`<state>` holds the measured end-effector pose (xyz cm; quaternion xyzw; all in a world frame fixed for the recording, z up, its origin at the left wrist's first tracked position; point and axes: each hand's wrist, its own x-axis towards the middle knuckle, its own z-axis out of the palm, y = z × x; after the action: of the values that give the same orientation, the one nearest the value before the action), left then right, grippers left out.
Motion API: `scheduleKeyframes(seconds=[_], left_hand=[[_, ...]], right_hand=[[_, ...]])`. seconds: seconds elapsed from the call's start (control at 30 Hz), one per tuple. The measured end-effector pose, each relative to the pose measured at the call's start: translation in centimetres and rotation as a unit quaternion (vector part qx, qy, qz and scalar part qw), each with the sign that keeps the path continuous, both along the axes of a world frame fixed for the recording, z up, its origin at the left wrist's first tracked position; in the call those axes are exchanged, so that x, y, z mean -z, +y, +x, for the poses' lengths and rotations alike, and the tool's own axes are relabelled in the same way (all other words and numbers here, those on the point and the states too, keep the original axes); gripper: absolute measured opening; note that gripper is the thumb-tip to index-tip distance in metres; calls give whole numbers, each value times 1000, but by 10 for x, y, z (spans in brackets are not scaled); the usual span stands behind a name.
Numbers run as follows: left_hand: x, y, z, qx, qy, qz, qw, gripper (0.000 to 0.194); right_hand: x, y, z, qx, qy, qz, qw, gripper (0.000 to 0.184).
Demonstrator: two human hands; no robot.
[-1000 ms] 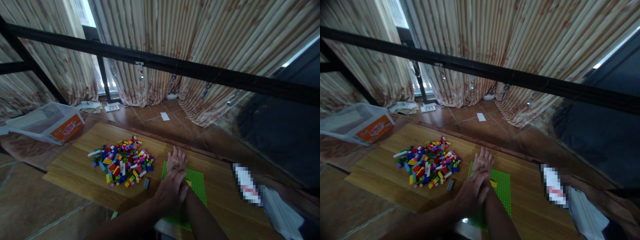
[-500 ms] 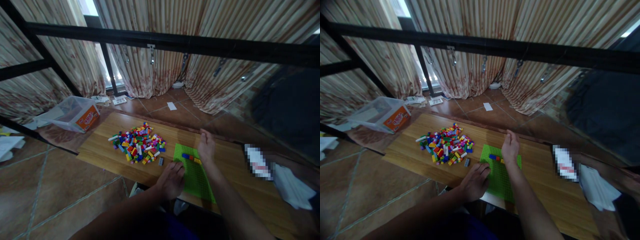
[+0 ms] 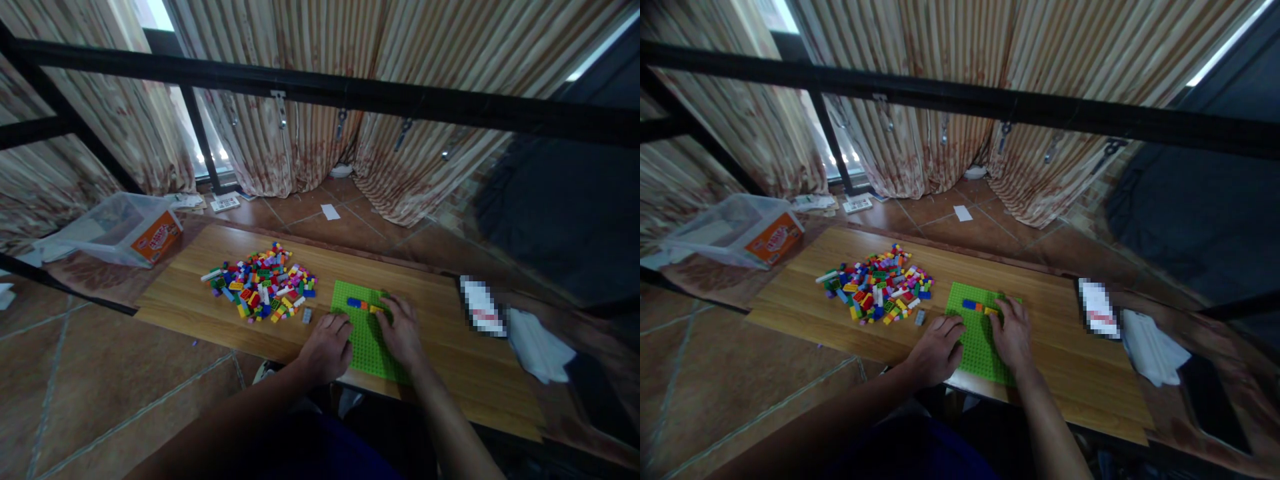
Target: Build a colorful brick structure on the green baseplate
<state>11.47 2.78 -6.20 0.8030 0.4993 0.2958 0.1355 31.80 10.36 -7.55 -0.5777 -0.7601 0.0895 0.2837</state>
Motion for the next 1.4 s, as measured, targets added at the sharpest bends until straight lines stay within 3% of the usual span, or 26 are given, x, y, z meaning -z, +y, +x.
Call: scheduleKeyframes(seconds=[0.27,0.73,1.0,1.4], left_hand=[[5,1,1,0,-12,4,1000,32],[3,2,1,0,-7,3,1000,32],[1,2,0,-2,-9,-6,1000,32],[0,2,0,-5,5,-23,1000,32]], right_hand=[[12,1,2,6,-6,22,1000,39],[11,-2,-4,16,-50,48,997,34],[5,-3,-3,11,-13,30,999,46],[11,-1,-4,19,-22,39,999,34]])
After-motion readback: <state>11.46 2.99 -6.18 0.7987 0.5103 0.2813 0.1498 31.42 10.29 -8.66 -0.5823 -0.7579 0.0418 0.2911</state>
